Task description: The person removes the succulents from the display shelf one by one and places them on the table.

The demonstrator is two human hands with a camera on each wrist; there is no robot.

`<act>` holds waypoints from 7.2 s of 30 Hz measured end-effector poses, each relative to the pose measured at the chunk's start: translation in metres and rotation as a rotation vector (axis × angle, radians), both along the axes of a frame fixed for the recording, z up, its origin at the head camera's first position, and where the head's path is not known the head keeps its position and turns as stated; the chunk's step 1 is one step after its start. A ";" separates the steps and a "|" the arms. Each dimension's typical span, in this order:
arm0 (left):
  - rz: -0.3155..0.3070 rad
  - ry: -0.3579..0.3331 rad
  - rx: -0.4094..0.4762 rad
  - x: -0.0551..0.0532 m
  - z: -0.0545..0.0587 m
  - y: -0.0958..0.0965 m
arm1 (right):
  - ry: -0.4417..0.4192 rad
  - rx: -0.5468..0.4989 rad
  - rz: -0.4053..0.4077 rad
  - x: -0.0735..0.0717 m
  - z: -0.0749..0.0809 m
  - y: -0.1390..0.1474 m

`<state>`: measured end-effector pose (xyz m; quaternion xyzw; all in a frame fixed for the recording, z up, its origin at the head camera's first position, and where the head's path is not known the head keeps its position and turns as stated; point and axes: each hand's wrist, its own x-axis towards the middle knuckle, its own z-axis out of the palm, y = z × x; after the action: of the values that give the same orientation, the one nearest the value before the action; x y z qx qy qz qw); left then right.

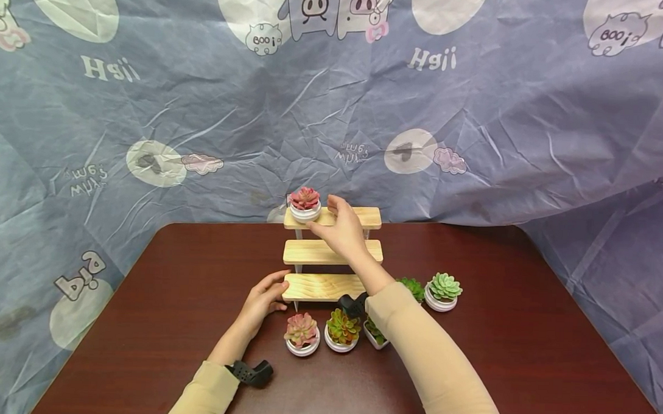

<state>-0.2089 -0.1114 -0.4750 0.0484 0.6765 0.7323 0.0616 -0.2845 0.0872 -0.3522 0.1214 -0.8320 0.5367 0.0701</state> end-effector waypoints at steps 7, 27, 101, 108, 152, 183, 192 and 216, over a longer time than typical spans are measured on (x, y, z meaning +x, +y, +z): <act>0.001 -0.003 0.006 0.000 0.000 0.000 | 0.015 -0.017 -0.007 -0.004 -0.003 -0.007; 0.002 -0.006 -0.002 -0.001 0.002 0.001 | -0.016 0.003 -0.053 -0.012 -0.002 -0.023; 0.007 -0.005 -0.001 0.000 0.001 0.001 | -0.005 -0.030 -0.103 0.024 -0.003 0.036; 0.008 -0.004 -0.002 -0.001 0.002 0.002 | 0.002 -0.017 -0.117 0.031 -0.004 0.049; 0.035 -0.009 0.002 -0.014 -0.027 0.000 | 0.013 0.076 -0.210 0.082 -0.030 0.129; 0.004 -0.002 -0.014 0.001 0.002 0.001 | -0.003 0.161 -0.279 0.120 -0.050 0.163; -0.002 -0.007 0.006 0.000 0.001 0.001 | 0.003 0.158 -0.279 0.127 -0.060 0.168; 0.022 -0.018 -0.001 -0.012 -0.023 0.000 | -0.020 0.150 -0.285 0.143 -0.083 0.178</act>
<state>-0.2213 -0.1117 -0.4976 0.0344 0.6769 0.7328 0.0598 -0.1417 0.2651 -0.4351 0.0017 -0.8792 0.4590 0.1280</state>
